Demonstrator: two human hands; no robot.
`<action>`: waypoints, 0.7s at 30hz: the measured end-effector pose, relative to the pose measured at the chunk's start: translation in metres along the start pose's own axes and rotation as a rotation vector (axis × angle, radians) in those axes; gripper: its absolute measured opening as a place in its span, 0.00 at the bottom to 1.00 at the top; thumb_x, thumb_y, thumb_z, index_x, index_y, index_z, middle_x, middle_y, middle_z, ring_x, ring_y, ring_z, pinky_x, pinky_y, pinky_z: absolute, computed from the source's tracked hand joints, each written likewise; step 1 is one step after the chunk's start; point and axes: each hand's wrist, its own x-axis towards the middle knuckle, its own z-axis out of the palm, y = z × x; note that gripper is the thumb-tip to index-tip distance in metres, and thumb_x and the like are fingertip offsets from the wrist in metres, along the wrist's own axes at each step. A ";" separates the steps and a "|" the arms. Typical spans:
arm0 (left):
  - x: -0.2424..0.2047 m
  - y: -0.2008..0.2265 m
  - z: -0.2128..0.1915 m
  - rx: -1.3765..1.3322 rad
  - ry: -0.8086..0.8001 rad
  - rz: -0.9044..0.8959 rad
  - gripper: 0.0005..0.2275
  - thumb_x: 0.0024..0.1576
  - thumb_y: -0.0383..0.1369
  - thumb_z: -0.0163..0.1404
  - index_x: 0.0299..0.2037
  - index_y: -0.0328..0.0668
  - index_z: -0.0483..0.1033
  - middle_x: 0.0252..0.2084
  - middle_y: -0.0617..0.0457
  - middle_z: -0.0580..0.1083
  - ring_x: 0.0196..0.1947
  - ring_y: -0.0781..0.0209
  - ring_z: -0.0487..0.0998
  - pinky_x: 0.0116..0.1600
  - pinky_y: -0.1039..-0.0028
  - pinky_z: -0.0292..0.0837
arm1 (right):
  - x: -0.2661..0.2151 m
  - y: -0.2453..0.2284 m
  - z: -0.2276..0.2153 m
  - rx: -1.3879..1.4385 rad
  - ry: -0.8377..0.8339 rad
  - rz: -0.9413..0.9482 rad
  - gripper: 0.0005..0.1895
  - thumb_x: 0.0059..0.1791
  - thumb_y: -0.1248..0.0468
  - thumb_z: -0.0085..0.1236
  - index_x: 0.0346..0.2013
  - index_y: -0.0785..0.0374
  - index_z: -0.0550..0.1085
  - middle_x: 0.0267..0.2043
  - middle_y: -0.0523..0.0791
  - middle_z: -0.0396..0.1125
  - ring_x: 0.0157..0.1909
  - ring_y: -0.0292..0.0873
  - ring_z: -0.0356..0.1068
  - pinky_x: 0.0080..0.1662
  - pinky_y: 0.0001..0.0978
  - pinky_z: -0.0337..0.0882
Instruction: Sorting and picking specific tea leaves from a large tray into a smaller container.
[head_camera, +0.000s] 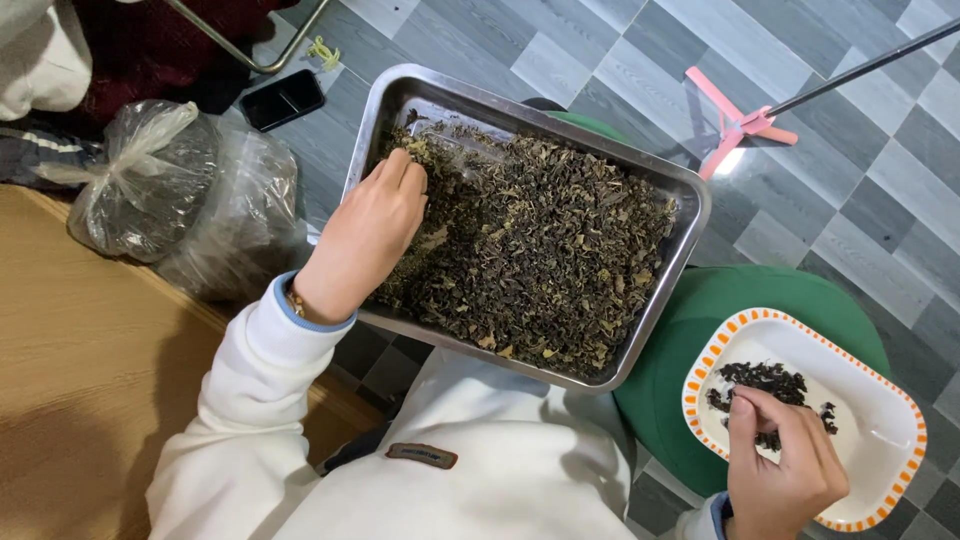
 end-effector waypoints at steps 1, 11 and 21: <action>-0.001 0.003 -0.003 0.000 0.000 0.002 0.05 0.57 0.21 0.49 0.39 0.31 0.66 0.40 0.42 0.67 0.32 0.47 0.72 0.42 0.62 0.73 | 0.001 -0.002 0.001 0.000 0.001 0.002 0.03 0.51 0.80 0.66 0.40 0.77 0.80 0.28 0.51 0.67 0.30 0.45 0.62 0.39 0.34 0.62; -0.016 0.077 -0.013 -0.421 -0.047 0.252 0.03 0.56 0.19 0.48 0.35 0.33 0.66 0.31 0.48 0.68 0.25 0.61 0.67 0.33 0.75 0.72 | 0.011 -0.042 0.044 0.222 -0.092 -0.206 0.08 0.43 0.72 0.65 0.35 0.70 0.79 0.32 0.51 0.74 0.30 0.42 0.70 0.35 0.29 0.71; 0.004 0.136 -0.019 -0.549 -0.133 0.504 0.06 0.66 0.22 0.41 0.37 0.34 0.70 0.37 0.46 0.69 0.37 0.52 0.75 0.43 0.69 0.75 | 0.048 -0.088 0.060 0.467 -0.065 -0.410 0.08 0.54 0.60 0.57 0.36 0.61 0.78 0.25 0.41 0.67 0.24 0.42 0.68 0.31 0.31 0.73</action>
